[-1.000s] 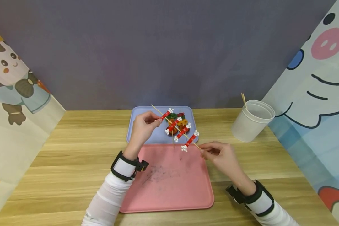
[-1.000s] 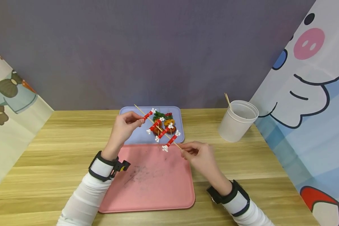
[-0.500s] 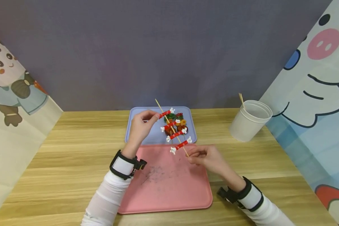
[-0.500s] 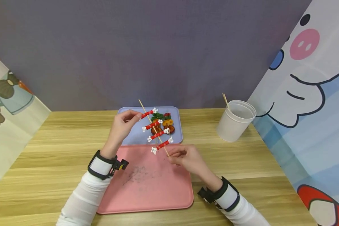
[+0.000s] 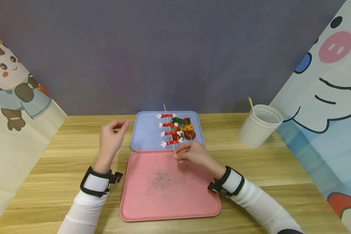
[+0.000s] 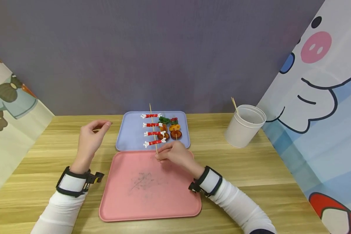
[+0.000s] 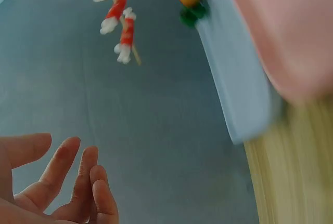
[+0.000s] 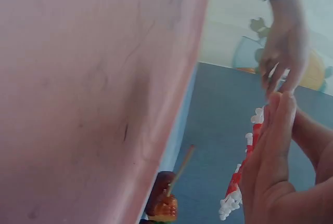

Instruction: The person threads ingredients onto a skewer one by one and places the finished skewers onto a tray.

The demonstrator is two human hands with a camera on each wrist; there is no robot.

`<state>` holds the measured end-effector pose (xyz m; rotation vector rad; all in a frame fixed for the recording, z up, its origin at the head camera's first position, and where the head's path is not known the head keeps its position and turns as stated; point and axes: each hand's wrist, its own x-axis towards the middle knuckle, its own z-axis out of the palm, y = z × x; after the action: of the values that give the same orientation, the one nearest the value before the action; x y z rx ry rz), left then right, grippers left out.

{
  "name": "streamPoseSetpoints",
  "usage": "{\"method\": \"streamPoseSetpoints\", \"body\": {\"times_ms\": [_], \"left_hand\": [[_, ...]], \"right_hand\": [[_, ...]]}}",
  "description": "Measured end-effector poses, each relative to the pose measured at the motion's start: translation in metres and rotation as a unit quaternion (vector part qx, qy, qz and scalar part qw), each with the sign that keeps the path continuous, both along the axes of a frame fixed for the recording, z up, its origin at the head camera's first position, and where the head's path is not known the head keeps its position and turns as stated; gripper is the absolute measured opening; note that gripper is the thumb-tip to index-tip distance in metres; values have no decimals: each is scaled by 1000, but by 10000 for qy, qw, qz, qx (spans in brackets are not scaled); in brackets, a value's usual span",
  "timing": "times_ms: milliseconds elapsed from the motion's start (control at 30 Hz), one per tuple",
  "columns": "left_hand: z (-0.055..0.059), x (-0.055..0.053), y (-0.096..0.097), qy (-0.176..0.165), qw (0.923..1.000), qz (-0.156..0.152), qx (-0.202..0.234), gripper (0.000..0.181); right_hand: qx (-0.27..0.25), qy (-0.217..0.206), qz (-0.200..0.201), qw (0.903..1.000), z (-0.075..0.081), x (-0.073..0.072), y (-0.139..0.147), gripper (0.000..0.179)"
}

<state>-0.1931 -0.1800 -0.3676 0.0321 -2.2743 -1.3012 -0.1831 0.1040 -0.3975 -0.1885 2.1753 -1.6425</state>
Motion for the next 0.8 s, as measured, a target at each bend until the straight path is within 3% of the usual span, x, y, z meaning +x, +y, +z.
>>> {"method": "streamPoseSetpoints", "body": {"times_ms": [333, 567, 800], "left_hand": [[4, 28, -43, -228, 9967, 741, -225, 31], [9, 32, -49, -323, 9951, 900, -251, 31], [11, 32, -48, -355, 9950, 891, -276, 31]], "right_hand": [[366, -57, -168, 9992, -13, -25, -27, 24], [923, 291, -179, 9951, -17, -34, -33, 21], [1616, 645, -54, 9847, -21, -41, -40, 21]]}}
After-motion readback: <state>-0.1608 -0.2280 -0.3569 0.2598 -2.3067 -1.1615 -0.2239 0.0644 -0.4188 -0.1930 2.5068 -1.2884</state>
